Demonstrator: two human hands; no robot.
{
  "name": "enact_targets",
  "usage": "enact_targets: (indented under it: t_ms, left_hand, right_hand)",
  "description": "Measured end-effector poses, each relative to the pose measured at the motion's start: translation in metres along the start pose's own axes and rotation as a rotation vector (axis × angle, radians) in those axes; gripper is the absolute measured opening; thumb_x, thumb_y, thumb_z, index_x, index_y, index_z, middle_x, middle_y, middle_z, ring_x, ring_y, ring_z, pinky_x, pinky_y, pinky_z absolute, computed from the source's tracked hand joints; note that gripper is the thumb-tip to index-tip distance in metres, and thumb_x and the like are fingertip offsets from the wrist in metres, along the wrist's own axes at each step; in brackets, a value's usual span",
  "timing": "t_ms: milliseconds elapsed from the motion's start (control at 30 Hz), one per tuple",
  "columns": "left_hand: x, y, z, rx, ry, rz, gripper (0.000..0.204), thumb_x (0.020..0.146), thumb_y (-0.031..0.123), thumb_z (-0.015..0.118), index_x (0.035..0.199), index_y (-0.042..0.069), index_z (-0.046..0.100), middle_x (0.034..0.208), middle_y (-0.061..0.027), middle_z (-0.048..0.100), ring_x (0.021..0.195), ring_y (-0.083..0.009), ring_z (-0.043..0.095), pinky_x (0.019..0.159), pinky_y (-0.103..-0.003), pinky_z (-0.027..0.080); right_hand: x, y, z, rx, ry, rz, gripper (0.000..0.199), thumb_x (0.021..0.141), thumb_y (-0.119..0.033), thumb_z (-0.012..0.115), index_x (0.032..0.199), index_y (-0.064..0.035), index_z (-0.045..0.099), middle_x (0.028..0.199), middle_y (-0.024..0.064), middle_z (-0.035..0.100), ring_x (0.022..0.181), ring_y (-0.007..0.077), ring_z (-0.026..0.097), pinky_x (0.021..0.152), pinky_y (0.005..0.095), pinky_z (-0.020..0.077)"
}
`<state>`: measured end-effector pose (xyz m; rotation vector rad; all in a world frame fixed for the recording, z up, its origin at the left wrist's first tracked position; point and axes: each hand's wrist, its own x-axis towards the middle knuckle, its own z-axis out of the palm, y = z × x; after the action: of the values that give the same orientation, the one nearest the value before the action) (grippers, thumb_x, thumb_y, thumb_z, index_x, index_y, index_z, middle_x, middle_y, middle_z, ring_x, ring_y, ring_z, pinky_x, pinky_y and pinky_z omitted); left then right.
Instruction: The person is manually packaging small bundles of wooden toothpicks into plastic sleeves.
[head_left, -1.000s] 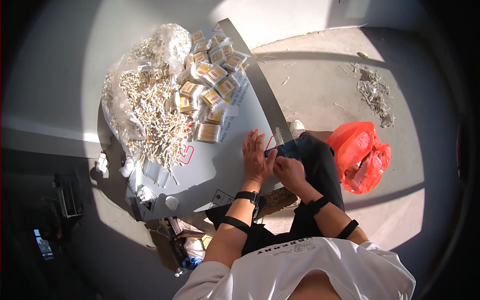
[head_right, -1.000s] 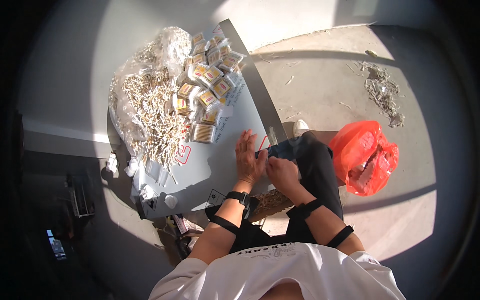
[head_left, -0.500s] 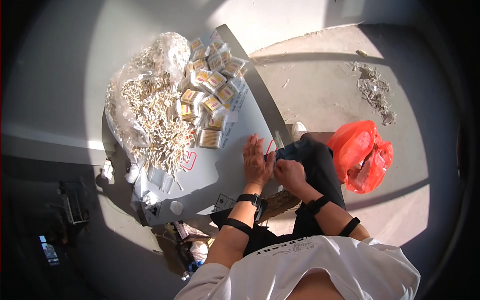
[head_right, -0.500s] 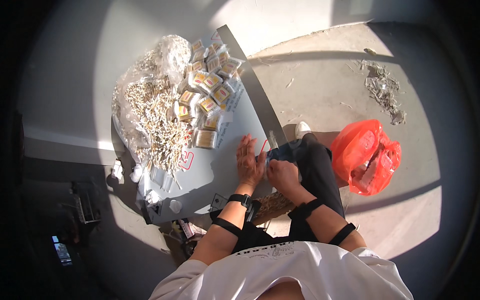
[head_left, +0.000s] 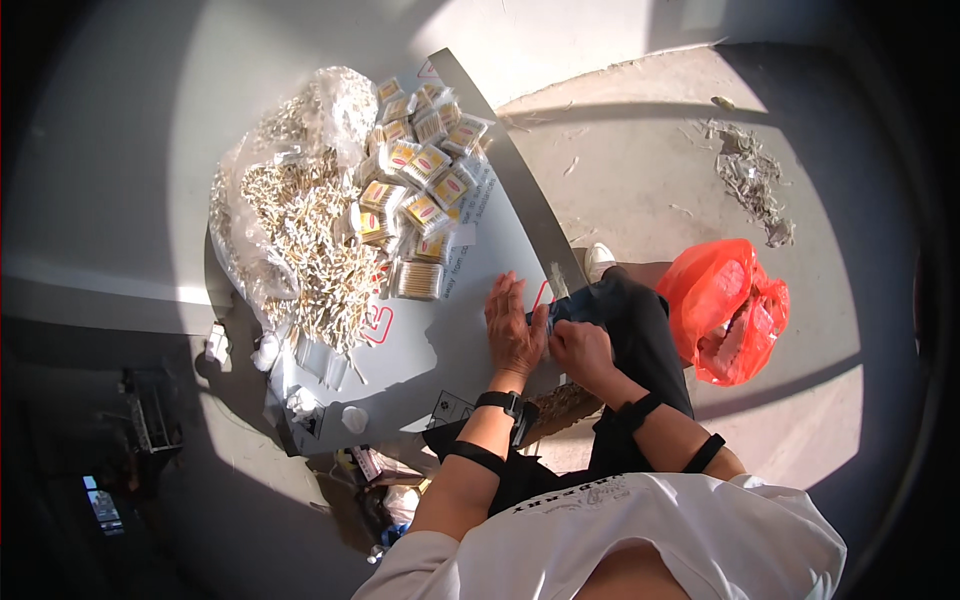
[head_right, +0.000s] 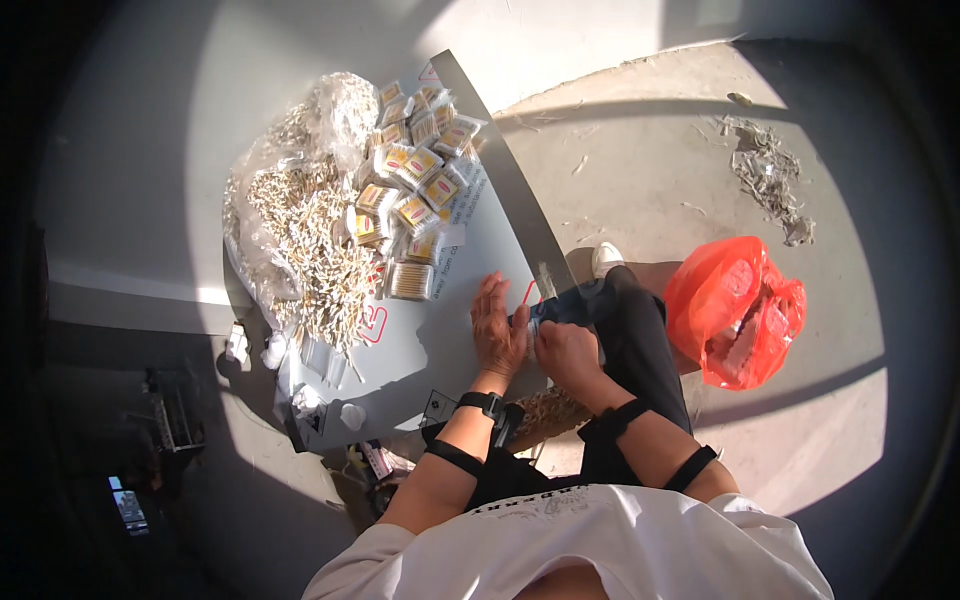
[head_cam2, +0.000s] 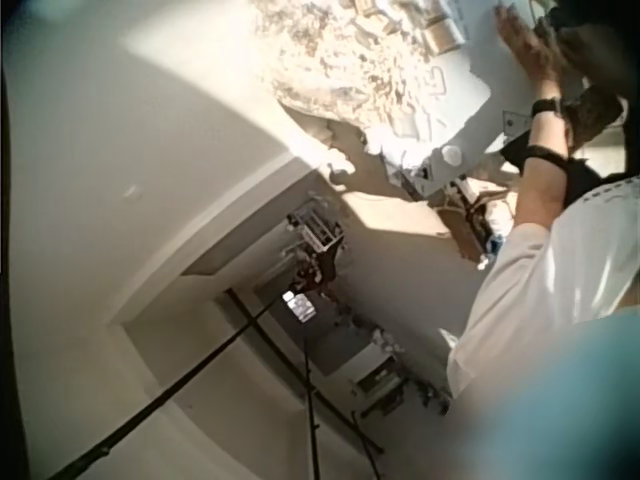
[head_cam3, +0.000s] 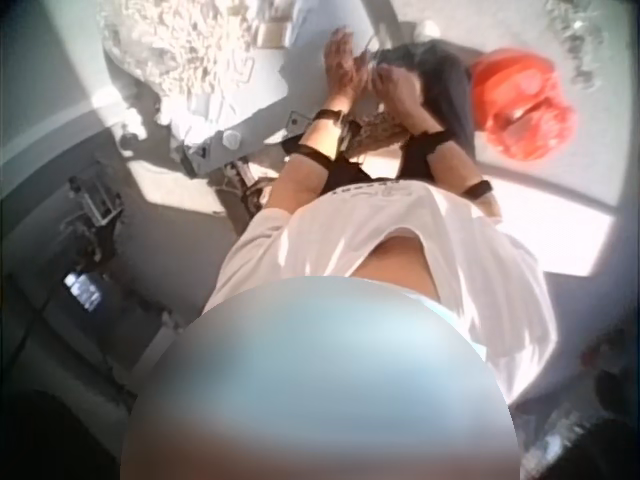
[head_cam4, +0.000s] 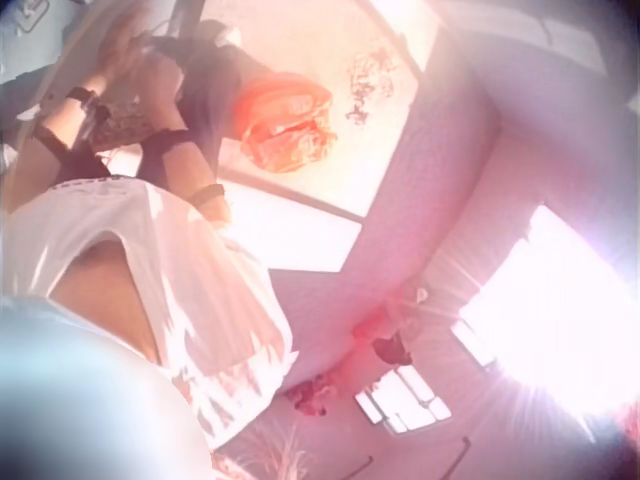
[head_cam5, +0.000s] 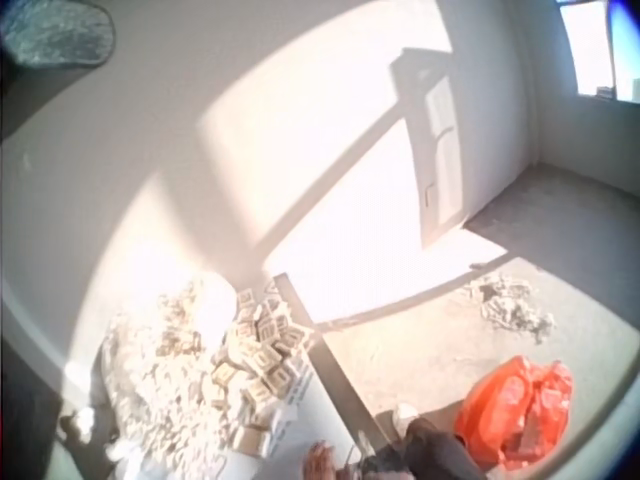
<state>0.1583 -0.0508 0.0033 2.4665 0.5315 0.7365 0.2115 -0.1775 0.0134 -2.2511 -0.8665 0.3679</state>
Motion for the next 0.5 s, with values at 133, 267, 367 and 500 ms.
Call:
enact_targets:
  t_ms: [133, 267, 367, 500]
  left_hand:
    - [0.003, -0.012, -0.002, -0.018, -0.062, 0.040, 0.046, 0.098, 0.041, 0.045, 0.119, 0.001, 0.055, 0.129, -0.0184, 0.055, 0.128, -0.0370, 0.045, 0.108, -0.046, 0.030]
    - [0.003, -0.021, -0.014, -0.358, -0.105, -0.048, 0.027, 0.098, 0.022, 0.048, 0.111, 0.001, 0.059, 0.123, -0.0161, 0.058, 0.122, -0.0368, 0.049, 0.104, -0.045, 0.037]
    - [-0.009, -0.018, -0.025, -0.176, -0.046, -0.051, 0.022, 0.088, 0.004, 0.057, 0.109, 0.001, 0.058, 0.114, -0.0164, 0.061, 0.108, -0.0375, 0.056, 0.093, -0.045, 0.045]
    - [-0.039, -0.012, -0.031, 0.028, 0.025, -0.246, 0.019, 0.088, 0.008, 0.059, 0.106, 0.001, 0.060, 0.103, -0.0155, 0.062, 0.100, -0.0351, 0.057, 0.089, -0.044, 0.045]
  right_hand:
    - [0.000, -0.002, 0.000, 0.032, 0.031, -0.016, 0.020, 0.080, -0.021, 0.061, 0.069, -0.0043, 0.059, 0.066, 0.0181, 0.061, 0.064, 0.0373, 0.063, 0.058, 0.0471, 0.0497]
    - [-0.001, 0.000, 0.000, 0.054, 0.039, -0.005, 0.020, 0.080, -0.021, 0.060, 0.070, -0.0037, 0.060, 0.066, 0.0182, 0.062, 0.064, 0.0372, 0.063, 0.059, 0.0462, 0.0506]
    - [-0.003, 0.002, 0.000, 0.110, 0.055, -0.006, 0.020, 0.080, -0.020, 0.060, 0.070, -0.0036, 0.060, 0.067, 0.0184, 0.062, 0.065, 0.0374, 0.063, 0.060, 0.0459, 0.0508]
    - [-0.002, 0.007, 0.003, 0.135, 0.046, -0.006, 0.019, 0.079, -0.020, 0.061, 0.070, -0.0031, 0.061, 0.068, 0.0188, 0.062, 0.066, 0.0375, 0.064, 0.060, 0.0452, 0.0511]
